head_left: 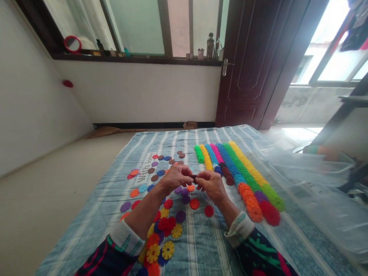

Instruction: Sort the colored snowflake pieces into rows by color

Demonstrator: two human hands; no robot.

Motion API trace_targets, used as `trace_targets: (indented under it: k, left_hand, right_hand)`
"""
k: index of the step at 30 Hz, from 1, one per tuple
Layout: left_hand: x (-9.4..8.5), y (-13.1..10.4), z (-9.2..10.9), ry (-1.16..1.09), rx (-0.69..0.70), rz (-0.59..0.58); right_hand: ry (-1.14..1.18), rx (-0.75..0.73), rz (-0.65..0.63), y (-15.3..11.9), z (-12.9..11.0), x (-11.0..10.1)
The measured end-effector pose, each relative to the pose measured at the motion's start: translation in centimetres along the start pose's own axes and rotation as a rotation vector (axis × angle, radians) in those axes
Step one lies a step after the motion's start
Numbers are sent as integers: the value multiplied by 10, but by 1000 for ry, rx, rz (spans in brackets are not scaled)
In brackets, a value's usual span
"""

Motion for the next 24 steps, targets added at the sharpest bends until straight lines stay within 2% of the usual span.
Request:
trace_targets:
  k: [3, 5, 9, 12, 14, 19, 24]
  left_hand:
    - [12, -6, -6, -108, 4, -30]
    - [22, -6, -8, -140, 19, -56]
    - [43, 1, -11, -28, 26, -2]
    - [63, 13, -11, 88, -4, 12]
    - [78, 26, -10, 152, -33, -9]
    - [105, 60, -9, 301, -96, -38]
    - [113, 78, -8, 397, -120, -21]
  right_hand:
    - [-36, -25, 8, -10, -2, -2]
    - [-204, -66, -1, -18, -7, -12]
    - [-612, -111, -21, -31, -22, -53]
    - [-1045, -8, 9, -34, -29, -87]
    - [-1228, 61, -17, -32, -29, -100]
    - [-1360, 96, -125, -27, -26, -103]
    - [-1378, 72, -130, -29, -26, -101]
Point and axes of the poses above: each hand's wrist, its own y-axis towards the middle knuckle, its own x-axis out of the palm, z = x × y, the point moved 3 cm from there along y, towards the middle knuckle, and after that the axes turned 13 degrees about -z, right-handed, at the moved point
